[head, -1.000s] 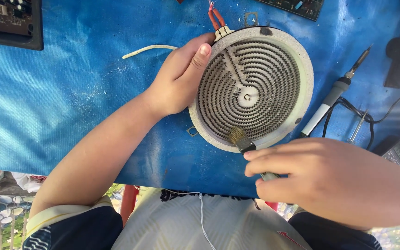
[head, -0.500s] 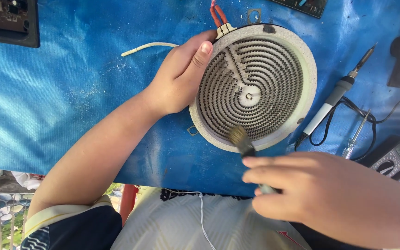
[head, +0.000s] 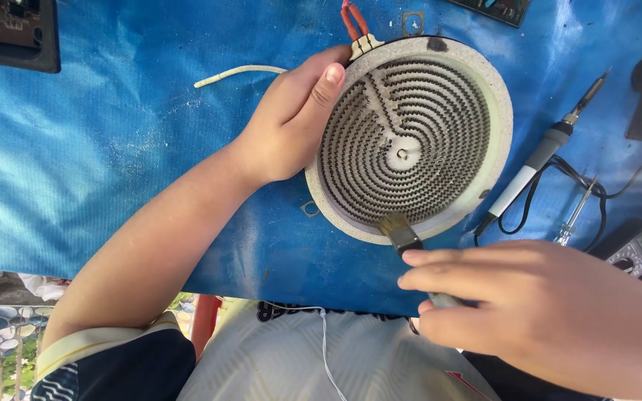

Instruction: Cleaning dust and debris from a circular heating element and the surrounding workspace using a small brush.

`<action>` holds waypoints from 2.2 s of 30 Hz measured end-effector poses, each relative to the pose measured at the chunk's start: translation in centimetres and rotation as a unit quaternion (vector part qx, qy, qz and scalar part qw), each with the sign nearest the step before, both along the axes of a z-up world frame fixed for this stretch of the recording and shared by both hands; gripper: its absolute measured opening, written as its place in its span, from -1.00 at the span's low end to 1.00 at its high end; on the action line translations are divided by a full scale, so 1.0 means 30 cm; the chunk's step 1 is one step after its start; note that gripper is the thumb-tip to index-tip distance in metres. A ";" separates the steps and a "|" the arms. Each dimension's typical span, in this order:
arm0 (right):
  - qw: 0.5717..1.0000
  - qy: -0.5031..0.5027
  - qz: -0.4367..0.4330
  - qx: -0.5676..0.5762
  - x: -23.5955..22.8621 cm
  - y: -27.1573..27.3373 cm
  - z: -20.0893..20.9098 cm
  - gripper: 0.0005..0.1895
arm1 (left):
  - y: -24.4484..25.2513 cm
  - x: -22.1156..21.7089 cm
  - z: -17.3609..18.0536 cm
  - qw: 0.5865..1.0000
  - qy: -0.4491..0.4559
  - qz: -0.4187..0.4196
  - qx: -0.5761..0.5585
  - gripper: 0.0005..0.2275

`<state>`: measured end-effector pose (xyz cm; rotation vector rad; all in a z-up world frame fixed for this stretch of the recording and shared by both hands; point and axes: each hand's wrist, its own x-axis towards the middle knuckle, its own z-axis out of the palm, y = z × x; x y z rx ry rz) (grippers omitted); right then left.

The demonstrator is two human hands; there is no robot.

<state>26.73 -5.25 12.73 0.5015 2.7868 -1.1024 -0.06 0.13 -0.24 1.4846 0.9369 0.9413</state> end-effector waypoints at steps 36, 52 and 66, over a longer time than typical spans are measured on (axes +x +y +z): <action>0.998 0.042 -0.055 -0.007 -0.082 0.023 -0.036 -0.74 | 0.002 -0.001 -0.004 1.000 0.009 0.000 -0.002 -0.59; 0.993 -0.075 0.066 -0.055 0.047 -0.005 -0.043 -0.89 | -0.001 -0.001 -0.005 1.000 0.007 -0.001 -0.007 -0.59; 0.994 -0.027 0.053 -0.094 0.139 0.020 -0.036 -0.75 | 0.004 -0.002 -0.001 1.000 0.008 -0.011 0.012 -0.51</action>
